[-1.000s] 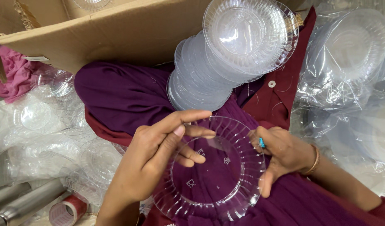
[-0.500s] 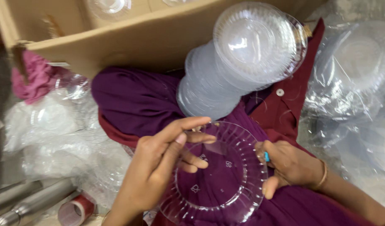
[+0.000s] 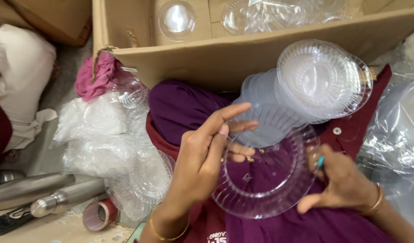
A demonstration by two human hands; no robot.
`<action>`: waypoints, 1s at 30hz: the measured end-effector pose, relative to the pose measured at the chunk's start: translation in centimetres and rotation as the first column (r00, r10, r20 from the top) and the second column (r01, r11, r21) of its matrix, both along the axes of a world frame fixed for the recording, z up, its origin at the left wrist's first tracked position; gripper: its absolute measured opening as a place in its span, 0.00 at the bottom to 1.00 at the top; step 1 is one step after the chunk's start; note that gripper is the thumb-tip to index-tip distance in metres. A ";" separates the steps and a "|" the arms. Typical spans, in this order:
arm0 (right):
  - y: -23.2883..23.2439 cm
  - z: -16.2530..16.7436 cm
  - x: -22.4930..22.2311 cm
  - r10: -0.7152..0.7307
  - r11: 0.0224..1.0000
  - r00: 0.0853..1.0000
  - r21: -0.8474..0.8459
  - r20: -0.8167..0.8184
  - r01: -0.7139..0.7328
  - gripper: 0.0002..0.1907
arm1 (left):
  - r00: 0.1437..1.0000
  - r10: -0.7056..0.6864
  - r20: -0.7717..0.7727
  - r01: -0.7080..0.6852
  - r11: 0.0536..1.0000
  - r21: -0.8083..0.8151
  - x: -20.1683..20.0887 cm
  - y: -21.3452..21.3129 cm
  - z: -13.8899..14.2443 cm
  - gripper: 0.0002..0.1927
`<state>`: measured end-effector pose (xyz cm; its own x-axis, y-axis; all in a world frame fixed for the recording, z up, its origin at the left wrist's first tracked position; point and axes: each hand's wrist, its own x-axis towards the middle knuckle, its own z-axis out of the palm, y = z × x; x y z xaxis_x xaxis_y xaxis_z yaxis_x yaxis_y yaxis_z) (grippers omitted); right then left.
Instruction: The person sits on the floor and repeatedly picks up clear plastic plates from a cardboard box, separates them, and stacks them into a neat pile on their lap. The person handles the plates one at a time, aligning them before adding to the stack.
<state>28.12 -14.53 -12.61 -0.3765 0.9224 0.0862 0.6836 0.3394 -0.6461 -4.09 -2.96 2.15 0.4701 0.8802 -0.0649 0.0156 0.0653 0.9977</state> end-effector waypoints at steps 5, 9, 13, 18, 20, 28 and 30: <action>3.1 2.4 -1.7 -0.117 0.992 0.979 0.035 -0.169 0.124 0.45 | 0.985 0.077 0.152 -0.077 0.997 -0.008 -0.4 0.6 -0.7 0.21; 3.7 2.1 -2.4 -0.135 0.990 0.988 0.033 -0.069 0.138 0.47 | 0.979 0.111 0.171 -0.108 0.994 -0.028 -0.9 0.9 -1.6 0.21; 3.7 0.6 -2.0 -0.061 0.984 0.998 0.166 -0.019 0.063 0.47 | 0.970 0.132 0.205 -0.127 0.991 -0.037 -1.0 1.4 -2.4 0.21; 3.4 -1.1 -2.2 0.011 0.984 0.999 0.179 -0.050 -0.002 0.31 | 0.945 0.211 0.249 -0.210 0.977 -0.028 -1.3 1.8 -3.6 0.22; 3.8 -1.5 -2.6 0.010 0.993 0.999 0.119 -0.051 -0.004 0.27 | 0.925 0.261 0.275 -0.265 0.964 -0.024 -1.2 2.0 -4.1 0.22; 6.5 0.3 -7.7 -0.197 0.980 0.977 -0.004 -0.080 0.197 0.25 | 0.811 0.496 0.311 -0.535 0.844 0.049 -0.6 3.7 -6.0 0.23; 8.4 1.3 -10.6 -0.071 0.986 0.966 -0.166 -0.251 0.029 0.26 | 0.711 0.595 0.374 -0.660 0.749 0.064 -1.7 4.1 -5.9 0.25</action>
<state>17.51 -6.14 -11.26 -0.3144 0.9490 0.0236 0.5028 0.1875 -0.8438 -5.75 1.17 -3.72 -0.2308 0.9576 0.1723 -0.2733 -0.2338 0.9331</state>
